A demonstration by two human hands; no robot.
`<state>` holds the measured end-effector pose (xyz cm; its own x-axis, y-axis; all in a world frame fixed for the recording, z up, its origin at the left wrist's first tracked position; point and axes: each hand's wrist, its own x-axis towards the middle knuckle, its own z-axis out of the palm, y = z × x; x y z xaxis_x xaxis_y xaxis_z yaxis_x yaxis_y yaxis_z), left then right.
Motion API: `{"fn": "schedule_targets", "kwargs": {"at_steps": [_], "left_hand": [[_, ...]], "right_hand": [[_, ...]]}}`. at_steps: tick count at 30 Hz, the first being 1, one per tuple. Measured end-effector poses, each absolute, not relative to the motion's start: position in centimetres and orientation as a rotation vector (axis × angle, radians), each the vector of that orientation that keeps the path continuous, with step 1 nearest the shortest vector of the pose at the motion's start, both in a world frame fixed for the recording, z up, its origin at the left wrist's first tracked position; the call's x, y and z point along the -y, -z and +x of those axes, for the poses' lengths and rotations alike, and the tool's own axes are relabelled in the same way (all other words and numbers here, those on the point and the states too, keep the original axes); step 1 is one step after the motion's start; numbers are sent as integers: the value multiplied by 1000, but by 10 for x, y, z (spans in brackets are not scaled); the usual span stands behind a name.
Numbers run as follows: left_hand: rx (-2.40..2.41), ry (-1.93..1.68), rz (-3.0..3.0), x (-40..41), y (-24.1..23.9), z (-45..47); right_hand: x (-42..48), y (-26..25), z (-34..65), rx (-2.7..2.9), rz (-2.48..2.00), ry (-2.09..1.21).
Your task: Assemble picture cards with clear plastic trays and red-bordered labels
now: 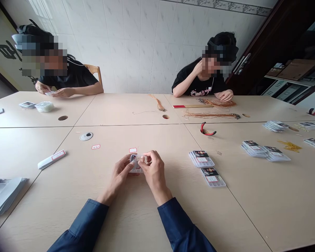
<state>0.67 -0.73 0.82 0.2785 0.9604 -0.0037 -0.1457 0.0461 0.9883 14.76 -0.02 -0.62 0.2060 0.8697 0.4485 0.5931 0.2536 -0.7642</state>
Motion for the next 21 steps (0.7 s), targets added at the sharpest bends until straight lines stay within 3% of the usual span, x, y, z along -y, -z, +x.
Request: {"fn": "schedule_targets", "kwargs": {"at_steps": [21], "left_hand": [[-901, -1070, 1189, 7, -5, 8]], "right_hand": [[0, 9, 149, 1406, -1457, -469]]}}
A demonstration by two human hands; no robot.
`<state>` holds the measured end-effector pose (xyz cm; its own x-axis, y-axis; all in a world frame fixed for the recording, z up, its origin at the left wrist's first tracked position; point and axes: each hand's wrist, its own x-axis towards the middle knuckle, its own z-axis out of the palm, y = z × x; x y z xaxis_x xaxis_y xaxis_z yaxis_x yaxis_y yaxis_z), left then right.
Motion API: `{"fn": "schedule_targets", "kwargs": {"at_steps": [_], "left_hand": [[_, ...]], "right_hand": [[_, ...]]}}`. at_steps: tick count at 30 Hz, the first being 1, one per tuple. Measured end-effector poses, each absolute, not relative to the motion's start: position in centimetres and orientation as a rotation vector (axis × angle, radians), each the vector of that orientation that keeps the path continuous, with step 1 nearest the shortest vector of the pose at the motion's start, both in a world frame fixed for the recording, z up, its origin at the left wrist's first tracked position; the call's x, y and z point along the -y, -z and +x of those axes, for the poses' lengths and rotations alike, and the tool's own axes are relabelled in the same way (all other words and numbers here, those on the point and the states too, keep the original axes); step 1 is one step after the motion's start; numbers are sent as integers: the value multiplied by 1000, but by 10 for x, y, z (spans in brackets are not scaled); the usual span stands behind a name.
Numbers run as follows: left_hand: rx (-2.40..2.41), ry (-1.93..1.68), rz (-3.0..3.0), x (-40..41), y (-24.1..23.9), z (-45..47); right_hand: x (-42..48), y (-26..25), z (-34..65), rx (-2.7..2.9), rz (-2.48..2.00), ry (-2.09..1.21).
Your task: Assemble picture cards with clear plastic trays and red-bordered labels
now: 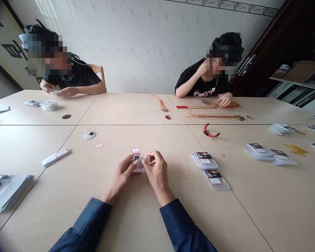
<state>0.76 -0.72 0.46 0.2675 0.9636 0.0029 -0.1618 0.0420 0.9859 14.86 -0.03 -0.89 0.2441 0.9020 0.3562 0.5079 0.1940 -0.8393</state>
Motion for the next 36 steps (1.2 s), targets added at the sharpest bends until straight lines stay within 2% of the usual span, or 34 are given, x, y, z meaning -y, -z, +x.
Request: {"fn": "schedule_targets", "kwargs": {"at_steps": [36], "left_hand": [[-945, -1090, 1139, 6, 2, 5]], "right_hand": [[3, 8, 144, 1442, -1426, -469]]}}
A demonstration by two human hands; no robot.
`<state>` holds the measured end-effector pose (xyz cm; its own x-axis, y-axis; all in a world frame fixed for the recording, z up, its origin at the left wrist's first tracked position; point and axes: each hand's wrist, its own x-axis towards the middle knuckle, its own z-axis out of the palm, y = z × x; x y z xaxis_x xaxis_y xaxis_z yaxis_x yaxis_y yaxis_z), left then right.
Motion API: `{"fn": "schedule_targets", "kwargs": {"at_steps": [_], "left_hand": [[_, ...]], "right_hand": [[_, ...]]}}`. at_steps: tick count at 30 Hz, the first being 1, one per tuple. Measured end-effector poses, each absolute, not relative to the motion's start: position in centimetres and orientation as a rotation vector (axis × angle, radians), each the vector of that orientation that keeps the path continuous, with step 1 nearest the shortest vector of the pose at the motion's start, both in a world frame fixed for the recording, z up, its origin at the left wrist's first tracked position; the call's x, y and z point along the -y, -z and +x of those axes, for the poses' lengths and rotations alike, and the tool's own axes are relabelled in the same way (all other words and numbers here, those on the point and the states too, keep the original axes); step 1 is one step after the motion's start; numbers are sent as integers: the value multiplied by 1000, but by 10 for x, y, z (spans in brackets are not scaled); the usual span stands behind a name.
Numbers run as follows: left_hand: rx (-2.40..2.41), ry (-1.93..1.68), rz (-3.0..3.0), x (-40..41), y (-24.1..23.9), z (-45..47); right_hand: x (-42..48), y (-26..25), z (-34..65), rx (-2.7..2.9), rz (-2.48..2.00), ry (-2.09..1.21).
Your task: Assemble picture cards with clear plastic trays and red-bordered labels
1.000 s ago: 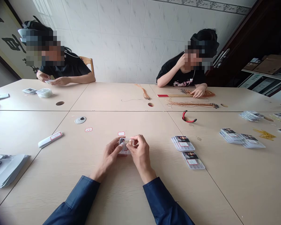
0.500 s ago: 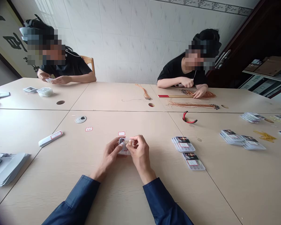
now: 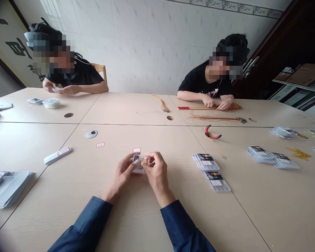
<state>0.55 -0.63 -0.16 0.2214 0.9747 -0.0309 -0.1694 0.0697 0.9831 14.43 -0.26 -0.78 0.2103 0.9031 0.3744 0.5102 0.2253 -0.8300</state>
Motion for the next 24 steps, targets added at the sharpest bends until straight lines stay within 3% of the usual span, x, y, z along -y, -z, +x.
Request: {"fn": "schedule_targets", "kwargs": {"at_steps": [8, 24], "left_hand": [[-953, -1081, 1136, 7, -5, 5], [-958, -1101, 1147, 6, -6, 5]], "right_hand": [[0, 15, 147, 1531, -1384, -351], [0, 11, 148, 1478, -1420, -482]]}}
